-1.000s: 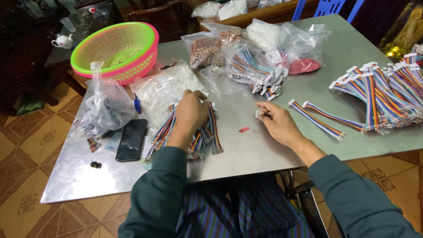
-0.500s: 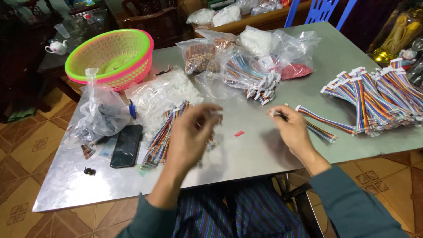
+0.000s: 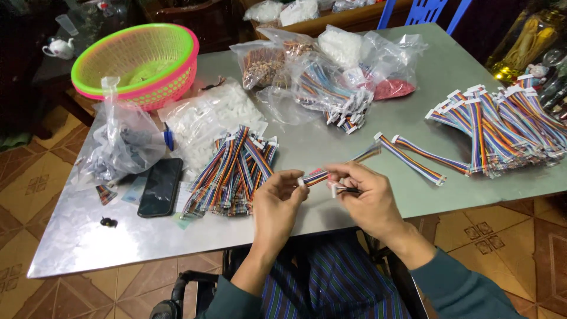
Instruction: Assembling electronic wire harnesses by manually attaching small red connectors to bundles of multi-colored wires
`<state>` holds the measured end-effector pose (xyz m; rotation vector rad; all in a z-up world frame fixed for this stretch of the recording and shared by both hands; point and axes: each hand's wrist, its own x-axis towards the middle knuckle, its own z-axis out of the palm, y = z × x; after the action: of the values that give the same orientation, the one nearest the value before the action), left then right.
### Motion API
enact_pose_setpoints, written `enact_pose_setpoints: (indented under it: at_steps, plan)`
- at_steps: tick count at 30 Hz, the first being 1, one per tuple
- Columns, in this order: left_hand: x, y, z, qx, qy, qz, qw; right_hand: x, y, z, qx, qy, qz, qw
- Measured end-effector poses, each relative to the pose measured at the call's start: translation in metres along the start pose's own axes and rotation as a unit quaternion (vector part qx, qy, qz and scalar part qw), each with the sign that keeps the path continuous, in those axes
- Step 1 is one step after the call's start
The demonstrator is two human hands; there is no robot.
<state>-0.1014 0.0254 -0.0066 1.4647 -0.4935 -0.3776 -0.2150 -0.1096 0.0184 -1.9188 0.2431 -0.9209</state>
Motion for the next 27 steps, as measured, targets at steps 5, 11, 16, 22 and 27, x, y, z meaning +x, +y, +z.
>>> enact_pose_setpoints:
  at_steps: [5,11,16,22,27]
  plan:
    - [0.0,-0.022,0.01,-0.209,0.004,-0.097,0.973,0.001,0.003,0.006,-0.06,-0.032,-0.06,0.996]
    - [0.0,-0.027,0.008,-0.261,0.01,-0.121,0.958,-0.001,0.007,0.012,-0.135,-0.053,-0.128,0.981]
    - [0.001,-0.032,0.01,-0.261,0.013,-0.115,0.958,-0.001,0.012,0.014,-0.195,-0.068,-0.187,0.96]
    - [0.0,-0.033,0.015,-0.291,-0.013,-0.126,0.948,-0.004,0.028,0.014,-0.118,-0.073,-0.132,0.982]
    - [0.007,-0.05,0.015,-0.296,-0.022,-0.139,0.945,-0.007,0.027,0.022,-0.131,-0.086,-0.151,0.976]
